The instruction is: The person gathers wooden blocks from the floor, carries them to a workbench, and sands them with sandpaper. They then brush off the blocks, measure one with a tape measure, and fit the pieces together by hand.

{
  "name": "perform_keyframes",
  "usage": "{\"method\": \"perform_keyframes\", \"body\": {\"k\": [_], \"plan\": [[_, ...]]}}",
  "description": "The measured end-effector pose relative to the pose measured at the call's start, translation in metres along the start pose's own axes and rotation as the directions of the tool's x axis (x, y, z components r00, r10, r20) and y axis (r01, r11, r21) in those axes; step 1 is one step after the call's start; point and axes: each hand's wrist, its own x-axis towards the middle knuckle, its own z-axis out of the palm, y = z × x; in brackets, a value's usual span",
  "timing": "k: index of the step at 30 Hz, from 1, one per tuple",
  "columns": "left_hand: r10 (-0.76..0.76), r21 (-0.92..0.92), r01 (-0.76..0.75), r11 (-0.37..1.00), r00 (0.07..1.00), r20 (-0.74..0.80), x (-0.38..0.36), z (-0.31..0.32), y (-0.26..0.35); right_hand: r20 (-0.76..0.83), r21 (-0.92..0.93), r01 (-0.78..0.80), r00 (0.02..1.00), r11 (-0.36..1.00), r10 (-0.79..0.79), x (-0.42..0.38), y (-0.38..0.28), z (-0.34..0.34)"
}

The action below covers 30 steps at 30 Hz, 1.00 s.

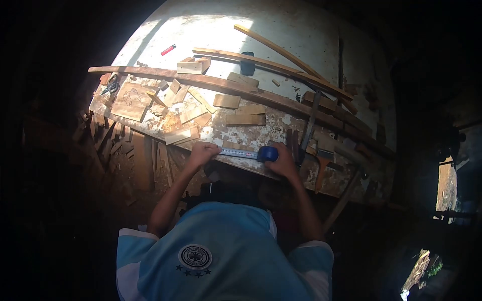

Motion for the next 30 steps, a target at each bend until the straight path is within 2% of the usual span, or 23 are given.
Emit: {"method": "perform_keyframes", "body": {"k": [2,5,7,10,15,18,21,22,25,27,28,30], "plan": [[0.066,0.118,-0.060,0.991,0.997,-0.044,0.007,0.007,-0.001,-0.104,-0.039,0.111,0.988,0.993,-0.115,-0.003,0.006,0.014],[0.155,0.251,-0.130,0.959,0.984,-0.083,0.008,0.009,0.007,0.024,-0.014,-0.008,1.000,1.000,0.009,-0.002,-0.010,0.013],[0.175,0.299,-0.149,0.943,0.983,-0.059,0.007,0.007,0.012,0.057,0.005,-0.015,0.998,1.000,0.015,-0.001,-0.010,0.011],[0.295,0.420,-0.244,0.874,0.954,-0.060,-0.002,0.008,0.021,0.073,0.037,-0.023,0.997,0.999,0.020,0.000,-0.007,0.012],[0.219,0.419,-0.172,0.891,0.974,-0.064,0.001,0.012,0.017,0.076,0.046,-0.047,0.996,0.998,0.043,-0.001,-0.003,0.013],[0.197,0.440,-0.144,0.887,0.977,-0.079,-0.002,0.013,0.022,-0.076,0.087,0.074,0.995,0.993,-0.067,-0.001,0.005,0.021],[0.158,0.483,-0.099,0.870,0.984,-0.082,-0.007,0.014,0.033,0.111,0.157,-0.079,0.992,0.984,0.062,0.001,0.003,0.015],[0.138,0.495,-0.081,0.865,0.987,-0.080,-0.008,0.015,0.035,0.109,0.175,-0.076,0.992,0.982,0.058,0.001,-0.001,0.014],[0.406,0.516,-0.288,0.807,0.904,-0.130,-0.013,0.024,0.031,0.103,0.213,-0.040,0.995,0.976,0.018,0.000,-0.005,0.013],[0.481,0.556,-0.381,0.739,0.876,-0.039,-0.014,0.024,0.028,0.103,0.220,0.024,0.994,0.975,-0.048,0.001,-0.006,0.014],[0.516,0.572,-0.427,0.700,0.856,0.007,-0.014,0.024,0.028,0.120,0.237,-0.025,0.993,0.971,-0.003,0.001,-0.010,0.012],[0.528,0.524,-0.455,0.720,0.849,0.010,-0.011,0.021,0.027,0.155,0.272,-0.125,0.984,0.954,0.085,-0.001,-0.020,0.010]]}}
